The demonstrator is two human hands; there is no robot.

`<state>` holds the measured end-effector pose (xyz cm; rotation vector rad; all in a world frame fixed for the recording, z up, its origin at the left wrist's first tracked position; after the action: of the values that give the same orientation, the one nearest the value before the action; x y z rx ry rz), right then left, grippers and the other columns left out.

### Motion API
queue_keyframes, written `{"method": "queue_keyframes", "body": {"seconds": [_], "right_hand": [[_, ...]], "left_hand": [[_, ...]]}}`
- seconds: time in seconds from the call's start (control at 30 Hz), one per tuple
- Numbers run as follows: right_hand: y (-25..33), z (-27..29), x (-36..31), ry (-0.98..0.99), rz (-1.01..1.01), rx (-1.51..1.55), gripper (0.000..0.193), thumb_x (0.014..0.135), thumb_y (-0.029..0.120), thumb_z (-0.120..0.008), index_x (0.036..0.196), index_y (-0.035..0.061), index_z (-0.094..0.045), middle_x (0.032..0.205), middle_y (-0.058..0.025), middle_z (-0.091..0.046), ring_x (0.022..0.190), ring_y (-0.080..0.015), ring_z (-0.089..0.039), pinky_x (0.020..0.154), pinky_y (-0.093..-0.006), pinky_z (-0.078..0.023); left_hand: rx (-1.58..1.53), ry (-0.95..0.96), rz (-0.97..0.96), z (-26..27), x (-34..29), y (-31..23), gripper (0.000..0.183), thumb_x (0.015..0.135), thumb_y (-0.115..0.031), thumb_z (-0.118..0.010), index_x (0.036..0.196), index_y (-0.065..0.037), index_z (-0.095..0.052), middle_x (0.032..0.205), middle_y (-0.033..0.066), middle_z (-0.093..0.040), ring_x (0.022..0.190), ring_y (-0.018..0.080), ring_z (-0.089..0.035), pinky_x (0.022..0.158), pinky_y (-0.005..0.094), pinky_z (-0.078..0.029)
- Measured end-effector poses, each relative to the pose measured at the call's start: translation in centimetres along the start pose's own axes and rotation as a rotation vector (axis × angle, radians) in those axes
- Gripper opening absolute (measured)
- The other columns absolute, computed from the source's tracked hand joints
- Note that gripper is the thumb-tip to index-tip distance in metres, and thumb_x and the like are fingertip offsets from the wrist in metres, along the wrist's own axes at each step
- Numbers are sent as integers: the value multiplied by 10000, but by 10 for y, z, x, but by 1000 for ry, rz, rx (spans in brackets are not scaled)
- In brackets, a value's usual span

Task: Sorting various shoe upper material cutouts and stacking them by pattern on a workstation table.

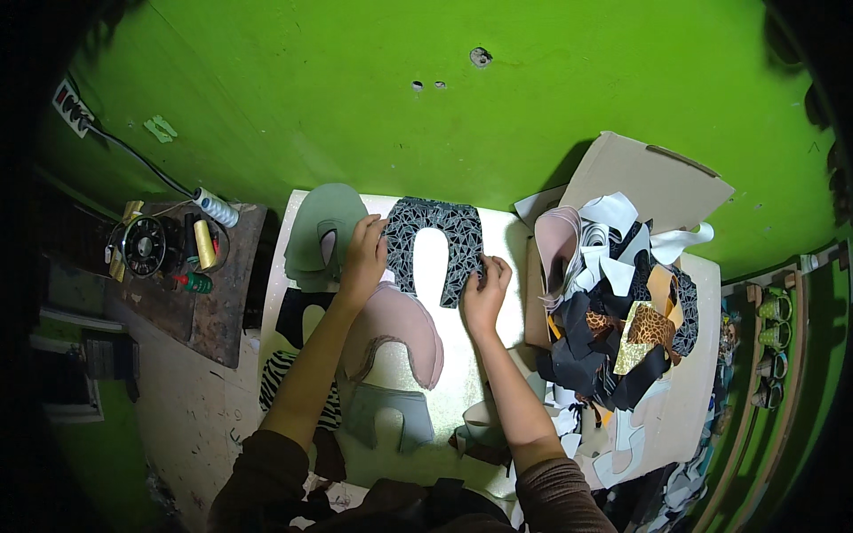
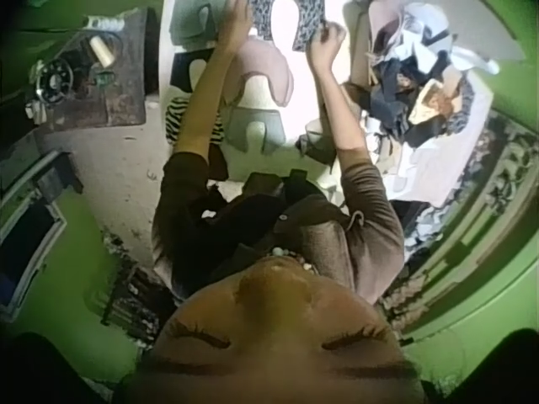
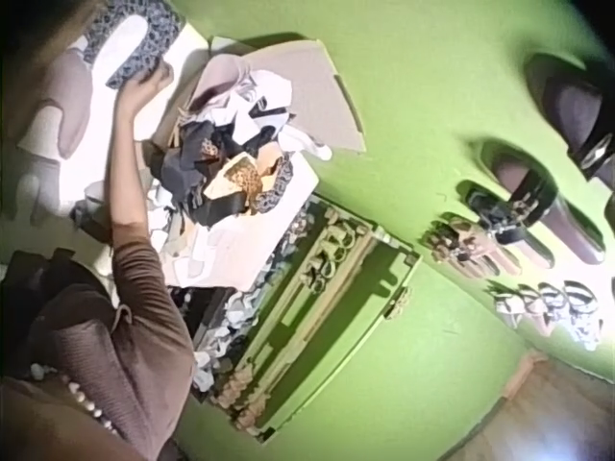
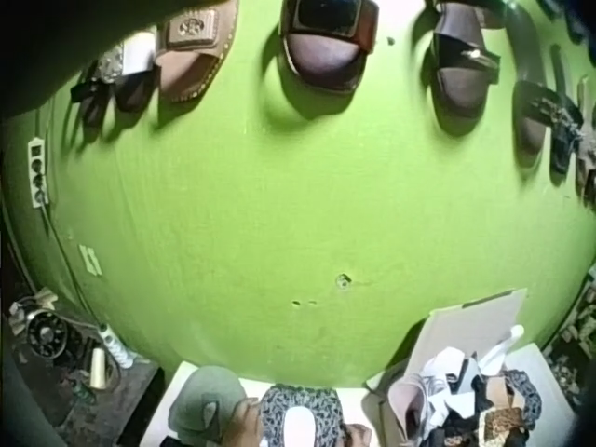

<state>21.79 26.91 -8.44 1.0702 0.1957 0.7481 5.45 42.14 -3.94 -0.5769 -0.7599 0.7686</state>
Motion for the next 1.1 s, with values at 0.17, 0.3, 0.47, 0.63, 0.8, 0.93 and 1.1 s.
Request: {"method": "queue_keyframes", "body": {"seconds": [0.17, 0.3, 0.47, 0.63, 0.8, 0.93, 1.1], "right_hand": [[-8, 1, -11, -152, -60, 71, 283, 815, -13, -520, 1097, 2, -517, 1129, -132, -332, 959, -223, -481, 785, -276, -452], [-10, -3, -1, -194, -90, 72, 289, 799, -23, -530, 1086, 0, -505, 1109, -143, -319, 993, -253, -453, 817, -302, -440], [37, -11, -1, -101, 307, -609, 314, 755, 10, -537, 1068, 24, -523, 1156, -202, -381, 1063, -337, -411, 923, -438, -335], [48, -47, 23, 108, 506, -587, 367, 784, 176, -527, 1142, 96, -537, 1267, -157, -423, 1199, -351, -336, 995, -482, -249], [35, -56, 28, 130, 499, -648, 347, 798, 175, -517, 1133, 87, -538, 1256, -162, -430, 1202, -334, -346, 1006, -500, -225], [50, -29, 2, 306, 286, -168, 314, 839, 152, -495, 1129, 35, -513, 1088, -181, -508, 942, -327, -527, 805, -372, -440], [46, -32, -52, 562, 28, 18, 389, 838, 203, -521, 1159, -12, -475, 1024, -218, -532, 939, -345, -525, 829, -380, -420]], "left_hand": [[49, 27, -146, -14, 2, -15, 255, 779, -17, -502, 1031, 14, -531, 1059, 159, -514, 971, 326, -512, 835, 373, -422], [43, 103, -171, -22, 1, -22, 229, 783, -42, -510, 1006, -11, -555, 1051, 127, -535, 968, 297, -526, 827, 361, -432], [128, 167, -159, -33, 3, -12, 312, 787, -102, -535, 1088, -23, -542, 1168, 131, -508, 1056, 293, -498, 892, 362, -407], [504, 329, -209, -63, 5, 9, 484, 780, -183, -563, 1224, -23, -455, 1315, 126, -406, 1227, 259, -365, 1022, 361, -273], [548, 300, -346, -67, 6, 0, 441, 777, -153, -566, 1189, -21, -481, 1282, 147, -427, 1200, 266, -391, 998, 359, -302], [181, 175, -163, -16, -26, -31, 354, 772, -101, -561, 1109, -3, -514, 1152, 155, -493, 1066, 296, -477, 895, 385, -391], [316, 108, -32, 20, -98, -23, 398, 765, -117, -575, 1128, 11, -473, 1090, 166, -502, 977, 345, -495, 835, 406, -415]]}}
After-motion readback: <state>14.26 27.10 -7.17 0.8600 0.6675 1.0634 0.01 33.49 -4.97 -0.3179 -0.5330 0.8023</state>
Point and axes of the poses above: each hand's wrist, its own x-axis towards the middle knuckle, its own z-axis out of the back of the hand, y = z × x, the point moved 6 cm from there along x, towards the middle knuckle
